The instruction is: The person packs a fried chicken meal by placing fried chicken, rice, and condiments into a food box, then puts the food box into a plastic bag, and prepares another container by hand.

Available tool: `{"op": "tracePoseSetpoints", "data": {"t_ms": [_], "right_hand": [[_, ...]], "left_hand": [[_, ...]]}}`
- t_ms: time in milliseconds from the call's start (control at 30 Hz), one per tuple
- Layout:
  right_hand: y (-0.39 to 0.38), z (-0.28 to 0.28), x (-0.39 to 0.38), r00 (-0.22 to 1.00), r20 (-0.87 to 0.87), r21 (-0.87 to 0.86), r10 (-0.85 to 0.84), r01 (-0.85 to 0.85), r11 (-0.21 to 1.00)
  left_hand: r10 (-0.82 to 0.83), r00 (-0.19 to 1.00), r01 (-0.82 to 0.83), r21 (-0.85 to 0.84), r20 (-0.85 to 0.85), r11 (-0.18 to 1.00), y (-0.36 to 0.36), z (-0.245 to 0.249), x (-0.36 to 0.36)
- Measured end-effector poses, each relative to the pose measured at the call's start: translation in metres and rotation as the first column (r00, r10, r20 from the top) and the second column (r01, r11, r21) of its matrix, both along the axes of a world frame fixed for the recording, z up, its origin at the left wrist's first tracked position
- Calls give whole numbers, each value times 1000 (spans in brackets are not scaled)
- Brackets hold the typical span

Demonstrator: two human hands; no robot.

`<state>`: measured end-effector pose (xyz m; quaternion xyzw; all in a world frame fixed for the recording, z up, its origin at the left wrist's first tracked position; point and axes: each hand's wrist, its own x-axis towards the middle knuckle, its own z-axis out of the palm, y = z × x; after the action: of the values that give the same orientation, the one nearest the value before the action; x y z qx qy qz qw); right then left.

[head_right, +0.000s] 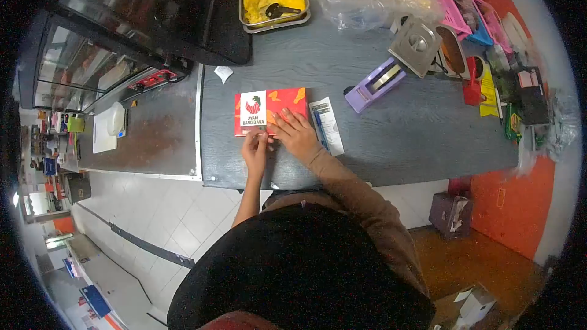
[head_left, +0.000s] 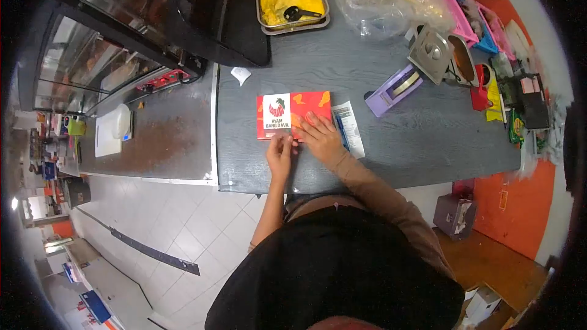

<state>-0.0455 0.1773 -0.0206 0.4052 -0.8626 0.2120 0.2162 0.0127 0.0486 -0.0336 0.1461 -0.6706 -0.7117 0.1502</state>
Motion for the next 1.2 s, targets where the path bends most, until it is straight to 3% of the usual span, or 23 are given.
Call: {"op": "tracePoseSetpoints", "data": {"t_ms": [133, 200, 267, 300, 333, 367, 433, 500, 567, 633, 667, 733, 800, 867, 900, 933, 967, 1000, 1067, 1100, 1133, 1167, 1200], "right_hand": [[7, 4, 1, 999, 48, -21, 19, -18, 1000], [16, 1, -2, 964, 220, -268, 150, -88, 959], [43, 0, 2, 967, 240, -308, 82, -4, 951], [58, -2, 5, 946, 308, -260, -102, 186, 948], [73, -4, 8, 888, 364, -201, -282, 371, 907], [88, -5, 13, 886, 355, -202, -300, 385, 900], [117, -10, 30, 850, 305, 102, -430, 420, 902], [137, -15, 38, 816, 361, 70, -452, 460, 885], [158, -31, 37, 803, 459, -116, -380, 478, 871], [172, -31, 44, 746, 529, -142, -405, 548, 825], [177, -30, 48, 683, 603, -160, -413, 611, 776], [184, -31, 51, 761, 445, -187, -473, 595, 782], [193, -40, 59, 732, 517, -250, -444, 625, 739], [196, -42, 68, 731, 523, -309, -438, 641, 702], [196, -40, 72, 683, 568, -315, -458, 695, 646], [197, -38, 73, 636, 611, -315, -472, 742, 592], [201, -39, 73, 659, 523, -281, -540, 732, 621], [207, -38, 74, 665, 523, -276, -534, 724, 632], [213, -32, 77, 567, 742, -204, -358, 699, 686], [207, -15, 75, 568, 749, -195, -342, 681, 706], [203, 7, 73, 427, 904, -351, 28, 703, 619], [197, 26, 68, 248, 877, -440, 412, 759, 480], [190, 33, 60, 235, 877, -440, 420, 745, 502]], "left_hand": [[-37, 995, 49, -128, 96, 991, -2, -13, 4], [-39, 991, 70, -254, 127, 965, -4, -11, 4], [-2, 994, 69, -611, 109, 789, -6, -5, 8], [-49, 986, 133, -585, 157, 800, -5, 8, 8], [-61, 960, 243, -701, 275, 671, -2, 24, 7], [-223, 946, 324, -690, 235, 647, 5, 32, -1], [-480, 870, 431, -649, 115, 627, 33, 48, -24], [-546, 837, 457, -594, 35, 662, 77, 77, -60], [-583, 782, 274, -721, -218, 636, 113, 59, -112], [-686, 699, 687, -457, 204, 564, 143, 38, -156], [-687, 698, 686, -461, 199, 563, 148, 44, -167], [-822, 353, 892, 104, 447, 440, 154, 55, -179], [-863, 324, 897, 163, 387, 411, 141, 51, -172], [-841, 504, 734, 414, 200, 538, 128, 33, -148], [-841, 502, 735, 412, 202, 538, 127, 14, -137], [-745, 667, 744, 19, 26, 667, 131, -9, -127], [-650, 730, 565, -348, -211, 748, 136, -8, -121], [-639, 740, 556, -343, -211, 757, 140, -7, -119], [-484, 874, 460, -391, 40, 797, 145, 0, -118], [-461, 868, 496, -300, 184, 815, 142, 1, -119], [-432, 881, 473, -292, 195, 831, 137, 0, -111], [-421, 898, 439, -317, 129, 841, 132, -1, -105], [-412, 910, 404, -347, 53, 846, 126, 4, -104]]}}
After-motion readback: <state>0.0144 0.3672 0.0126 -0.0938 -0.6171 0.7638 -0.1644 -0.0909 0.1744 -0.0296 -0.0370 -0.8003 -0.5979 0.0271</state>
